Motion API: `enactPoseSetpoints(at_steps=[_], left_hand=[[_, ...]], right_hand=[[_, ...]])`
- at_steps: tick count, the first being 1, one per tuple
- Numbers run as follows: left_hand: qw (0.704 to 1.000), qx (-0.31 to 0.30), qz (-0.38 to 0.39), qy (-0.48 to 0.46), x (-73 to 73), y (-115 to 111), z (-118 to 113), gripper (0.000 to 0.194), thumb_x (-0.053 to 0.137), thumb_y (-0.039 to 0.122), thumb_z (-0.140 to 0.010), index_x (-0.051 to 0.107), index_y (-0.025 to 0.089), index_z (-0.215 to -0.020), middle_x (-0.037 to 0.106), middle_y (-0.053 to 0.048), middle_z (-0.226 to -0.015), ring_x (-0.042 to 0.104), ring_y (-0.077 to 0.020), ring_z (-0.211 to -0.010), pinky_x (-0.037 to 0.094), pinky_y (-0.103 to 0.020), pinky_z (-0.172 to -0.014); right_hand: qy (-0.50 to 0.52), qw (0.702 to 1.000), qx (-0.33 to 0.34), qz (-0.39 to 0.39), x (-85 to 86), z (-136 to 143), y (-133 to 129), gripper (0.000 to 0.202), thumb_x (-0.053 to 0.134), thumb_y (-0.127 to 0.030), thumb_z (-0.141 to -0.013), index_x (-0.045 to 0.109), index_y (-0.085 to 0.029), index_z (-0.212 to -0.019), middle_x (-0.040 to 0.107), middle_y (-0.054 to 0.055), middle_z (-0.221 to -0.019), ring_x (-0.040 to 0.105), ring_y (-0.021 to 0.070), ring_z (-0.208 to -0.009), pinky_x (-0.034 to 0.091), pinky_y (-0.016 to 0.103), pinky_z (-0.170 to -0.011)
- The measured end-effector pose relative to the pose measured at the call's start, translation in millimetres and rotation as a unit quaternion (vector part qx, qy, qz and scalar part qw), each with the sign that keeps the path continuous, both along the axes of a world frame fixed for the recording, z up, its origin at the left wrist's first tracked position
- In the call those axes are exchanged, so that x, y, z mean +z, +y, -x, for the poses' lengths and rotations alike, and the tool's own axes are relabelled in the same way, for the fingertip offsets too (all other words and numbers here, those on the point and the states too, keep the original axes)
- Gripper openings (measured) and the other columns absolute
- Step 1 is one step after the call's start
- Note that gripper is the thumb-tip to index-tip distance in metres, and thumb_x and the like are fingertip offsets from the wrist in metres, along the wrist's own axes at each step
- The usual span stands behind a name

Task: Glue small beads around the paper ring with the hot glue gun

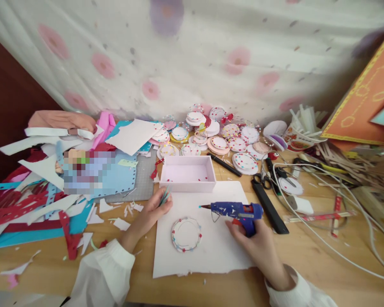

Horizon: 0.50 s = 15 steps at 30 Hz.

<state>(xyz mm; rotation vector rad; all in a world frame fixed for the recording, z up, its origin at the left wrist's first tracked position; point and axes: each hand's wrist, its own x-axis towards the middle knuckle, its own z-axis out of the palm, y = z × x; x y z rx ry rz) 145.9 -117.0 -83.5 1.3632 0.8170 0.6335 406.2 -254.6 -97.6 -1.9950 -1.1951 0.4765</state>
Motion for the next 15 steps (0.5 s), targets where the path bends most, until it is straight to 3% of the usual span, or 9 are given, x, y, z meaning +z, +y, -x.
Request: enactPoseSetpoints(at_steps=[4,11,15], left_hand=[[0.997,-0.046,-0.027,0.061,8.8,-3,-4,0.027,0.062,0.033,-0.08,0.039,0.019,-0.075,0.031,0.006,-0.07,0.029,-0.0089,-0.061,0.029,-0.02,-0.057],[0.978,-0.065,-0.109,0.163,6.9,-3,-10,0.016,0.058,0.031,-0.083,0.054,0.017,-0.077,0.039,0.006,-0.062,0.037,-0.009,-0.057,0.03,-0.019,-0.053],[0.968,-0.079,-0.175,0.163,0.4,-2,-9,0.021,0.057,0.034,-0.085,0.063,0.015,-0.08,0.058,0.001,-0.068,0.05,-0.0114,-0.063,0.038,-0.02,-0.057]], right_hand=[[-0.037,0.994,0.097,-0.021,8.2,-5,-32,0.021,0.054,-0.038,-0.087,0.056,-0.019,-0.096,0.069,0.006,-0.079,0.064,0.0179,-0.066,0.051,0.025,-0.056],[-0.061,0.988,0.132,-0.046,14.0,5,-50,0.014,0.052,-0.03,-0.09,0.053,-0.02,-0.099,0.067,0.004,-0.075,0.064,0.0167,-0.06,0.051,0.023,-0.053],[-0.066,0.983,0.154,-0.078,11.9,9,-52,0.02,0.053,-0.026,-0.088,0.052,-0.02,-0.107,0.068,0.006,-0.082,0.066,0.0182,-0.066,0.053,0.025,-0.058]])
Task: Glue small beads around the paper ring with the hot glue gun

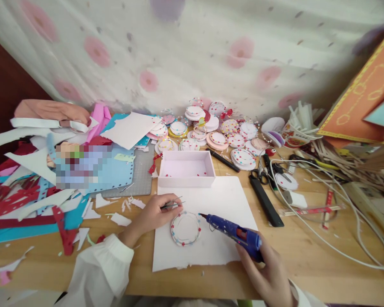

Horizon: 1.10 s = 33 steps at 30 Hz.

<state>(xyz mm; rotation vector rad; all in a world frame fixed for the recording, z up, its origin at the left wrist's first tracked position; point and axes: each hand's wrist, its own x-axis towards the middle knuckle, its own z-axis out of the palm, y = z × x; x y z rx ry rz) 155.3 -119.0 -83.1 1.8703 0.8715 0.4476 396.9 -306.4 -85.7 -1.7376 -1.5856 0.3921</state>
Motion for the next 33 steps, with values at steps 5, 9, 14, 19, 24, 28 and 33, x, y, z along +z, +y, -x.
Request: enactPoseSetpoints(at_steps=[5,9,14,19,24,28,33], left_hand=[[0.999,-0.017,-0.042,0.0,-4.0,0.0,1.5,0.023,0.059,0.034,-0.085,0.067,0.014,-0.078,0.067,-0.003,-0.072,0.058,-0.0128,-0.064,0.044,-0.02,-0.059],[0.999,-0.018,-0.03,0.005,-6.9,-0.9,2.2,0.021,0.061,0.032,-0.083,0.069,0.013,-0.078,0.07,-0.005,-0.074,0.061,-0.014,-0.066,0.047,-0.019,-0.057],[1.0,-0.011,-0.028,-0.001,-8.7,-2.2,3.0,0.02,0.063,0.033,-0.08,0.07,0.014,-0.077,0.068,-0.004,-0.07,0.061,-0.0136,-0.063,0.048,-0.019,-0.056],[1.0,0.004,-0.016,-0.005,-9.7,-3.3,3.1,0.02,0.064,0.033,-0.078,0.07,0.014,-0.077,0.066,-0.003,-0.066,0.061,-0.0134,-0.062,0.049,-0.018,-0.054],[1.0,0.003,-0.011,-0.004,-9.7,-3.2,3.5,0.019,0.064,0.033,-0.078,0.07,0.014,-0.076,0.066,-0.003,-0.066,0.061,-0.0131,-0.061,0.049,-0.018,-0.054],[1.0,0.005,-0.008,-0.009,-9.3,-3.2,3.8,0.019,0.066,0.034,-0.077,0.07,0.015,-0.075,0.066,-0.002,-0.066,0.06,-0.0127,-0.061,0.05,-0.018,-0.055],[1.0,-0.001,-0.003,-0.016,-8.1,-3.5,3.2,0.018,0.065,0.033,-0.076,0.07,0.015,-0.075,0.066,-0.002,-0.066,0.059,-0.0121,-0.06,0.05,-0.017,-0.055]], right_hand=[[-0.004,1.0,0.007,-0.01,0.5,3.0,-2.3,0.022,0.055,-0.025,-0.087,0.052,-0.02,-0.109,0.067,0.006,-0.081,0.065,0.0187,-0.064,0.053,0.026,-0.057],[-0.005,1.0,0.015,-0.012,2.8,4.6,-1.3,0.022,0.055,-0.024,-0.087,0.052,-0.021,-0.109,0.067,0.006,-0.082,0.066,0.0184,-0.065,0.053,0.025,-0.058],[0.005,1.0,0.022,-0.009,2.8,4.9,-2.2,0.023,0.054,-0.023,-0.087,0.051,-0.021,-0.111,0.068,0.006,-0.084,0.067,0.0182,-0.068,0.053,0.025,-0.06],[0.007,1.0,0.021,-0.003,0.1,5.0,-3.8,0.024,0.055,-0.022,-0.087,0.051,-0.021,-0.111,0.067,0.006,-0.084,0.066,0.0182,-0.068,0.054,0.025,-0.06],[0.005,1.0,0.017,-0.011,-0.3,5.4,-2.2,0.024,0.055,-0.023,-0.087,0.051,-0.02,-0.111,0.067,0.007,-0.084,0.066,0.0188,-0.068,0.054,0.026,-0.06],[0.01,1.0,0.007,-0.007,-0.4,5.5,-2.0,0.022,0.055,-0.023,-0.088,0.052,-0.02,-0.109,0.067,0.007,-0.081,0.065,0.018,-0.065,0.053,0.025,-0.058],[0.01,1.0,0.024,-0.004,-0.9,6.3,-2.5,0.023,0.054,-0.023,-0.088,0.051,-0.02,-0.11,0.066,0.006,-0.082,0.065,0.0177,-0.065,0.053,0.025,-0.058]])
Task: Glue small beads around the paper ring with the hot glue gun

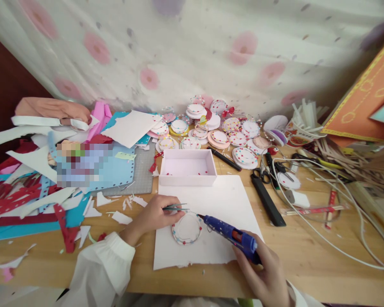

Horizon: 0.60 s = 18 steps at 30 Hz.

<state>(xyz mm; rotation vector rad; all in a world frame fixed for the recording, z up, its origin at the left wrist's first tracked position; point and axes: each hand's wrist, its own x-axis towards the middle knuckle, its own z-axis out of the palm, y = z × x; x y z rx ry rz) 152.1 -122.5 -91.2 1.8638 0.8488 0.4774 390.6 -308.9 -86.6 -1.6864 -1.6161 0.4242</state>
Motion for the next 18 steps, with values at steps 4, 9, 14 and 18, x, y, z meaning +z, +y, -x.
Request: enactPoseSetpoints(at_steps=[4,9,14,18], left_hand=[[1.0,-0.006,0.0,0.005,1.2,-0.1,-0.4,0.018,0.064,0.032,-0.077,0.069,0.015,-0.075,0.067,-0.002,-0.068,0.059,-0.0118,-0.06,0.05,-0.018,-0.055],[1.0,-0.003,-0.002,0.004,1.5,0.0,0.0,0.018,0.065,0.032,-0.077,0.069,0.015,-0.076,0.065,-0.002,-0.067,0.058,-0.0117,-0.059,0.05,-0.018,-0.054],[1.0,0.001,-0.004,0.006,1.8,-0.3,0.1,0.018,0.065,0.033,-0.077,0.069,0.015,-0.076,0.065,-0.002,-0.067,0.058,-0.0118,-0.06,0.051,-0.018,-0.055],[1.0,0.001,-0.01,0.005,1.6,-0.4,-0.2,0.018,0.066,0.033,-0.077,0.069,0.016,-0.075,0.066,-0.001,-0.068,0.058,-0.012,-0.06,0.05,-0.018,-0.055]], right_hand=[[-0.004,1.0,-0.003,-0.001,1.4,-0.1,0.2,0.024,0.055,-0.023,-0.087,0.052,-0.02,-0.111,0.067,0.007,-0.084,0.066,0.0185,-0.068,0.054,0.025,-0.061],[-0.009,1.0,-0.005,-0.006,3.0,0.1,0.3,0.023,0.055,-0.023,-0.087,0.052,-0.02,-0.109,0.068,0.007,-0.082,0.067,0.0188,-0.066,0.054,0.025,-0.059],[-0.005,1.0,0.004,-0.003,2.0,1.5,0.1,0.022,0.054,-0.023,-0.087,0.052,-0.02,-0.109,0.067,0.006,-0.08,0.065,0.0183,-0.063,0.054,0.025,-0.056],[0.004,1.0,0.011,0.001,1.4,2.1,1.3,0.023,0.054,-0.022,-0.088,0.052,-0.021,-0.111,0.067,0.006,-0.082,0.066,0.0174,-0.064,0.054,0.024,-0.057]])
